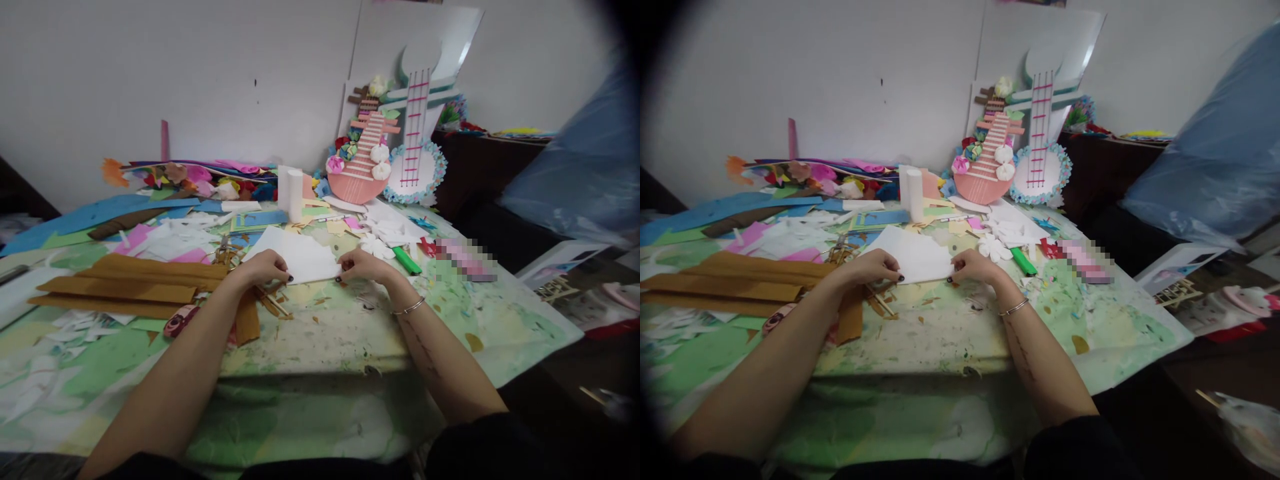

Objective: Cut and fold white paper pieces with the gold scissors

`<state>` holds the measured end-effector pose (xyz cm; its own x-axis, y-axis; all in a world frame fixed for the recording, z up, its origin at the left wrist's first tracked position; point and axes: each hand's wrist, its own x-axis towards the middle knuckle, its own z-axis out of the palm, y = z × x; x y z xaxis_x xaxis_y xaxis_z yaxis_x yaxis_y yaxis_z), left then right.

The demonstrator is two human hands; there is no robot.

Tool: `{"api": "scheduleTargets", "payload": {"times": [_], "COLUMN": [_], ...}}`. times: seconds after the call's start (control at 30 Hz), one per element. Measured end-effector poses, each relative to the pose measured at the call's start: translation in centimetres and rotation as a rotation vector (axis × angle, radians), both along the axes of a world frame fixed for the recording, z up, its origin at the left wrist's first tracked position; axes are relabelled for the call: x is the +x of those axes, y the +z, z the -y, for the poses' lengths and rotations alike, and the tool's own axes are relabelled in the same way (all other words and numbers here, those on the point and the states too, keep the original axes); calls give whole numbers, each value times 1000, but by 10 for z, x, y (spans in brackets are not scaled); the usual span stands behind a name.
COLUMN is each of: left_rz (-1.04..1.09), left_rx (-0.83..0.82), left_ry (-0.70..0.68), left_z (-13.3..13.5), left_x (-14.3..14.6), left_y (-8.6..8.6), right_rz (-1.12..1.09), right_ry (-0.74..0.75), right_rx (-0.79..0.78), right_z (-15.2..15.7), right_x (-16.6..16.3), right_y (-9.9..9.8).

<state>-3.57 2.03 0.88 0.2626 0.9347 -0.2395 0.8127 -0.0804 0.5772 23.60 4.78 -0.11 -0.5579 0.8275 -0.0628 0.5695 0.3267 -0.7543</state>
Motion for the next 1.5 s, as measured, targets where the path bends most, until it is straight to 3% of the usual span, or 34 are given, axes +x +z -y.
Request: {"api": "scheduleTargets", "payload": {"times": [0.33, 0.53, 1.5], "left_rz": [92, 27, -111], "left_rx": [-35, -23, 36], "left_ry": [-114, -100, 24], "left_z": [2, 6, 5], "left_x": [-1, 0, 7], "left_y": [2, 7, 4], "right_rz": [35, 121, 304], "right_ry": [62, 28, -198], "right_rx": [-52, 55, 116], "right_z": [-1, 1, 5], "right_x": [5, 3, -7], "right_y": [-1, 0, 2]}}
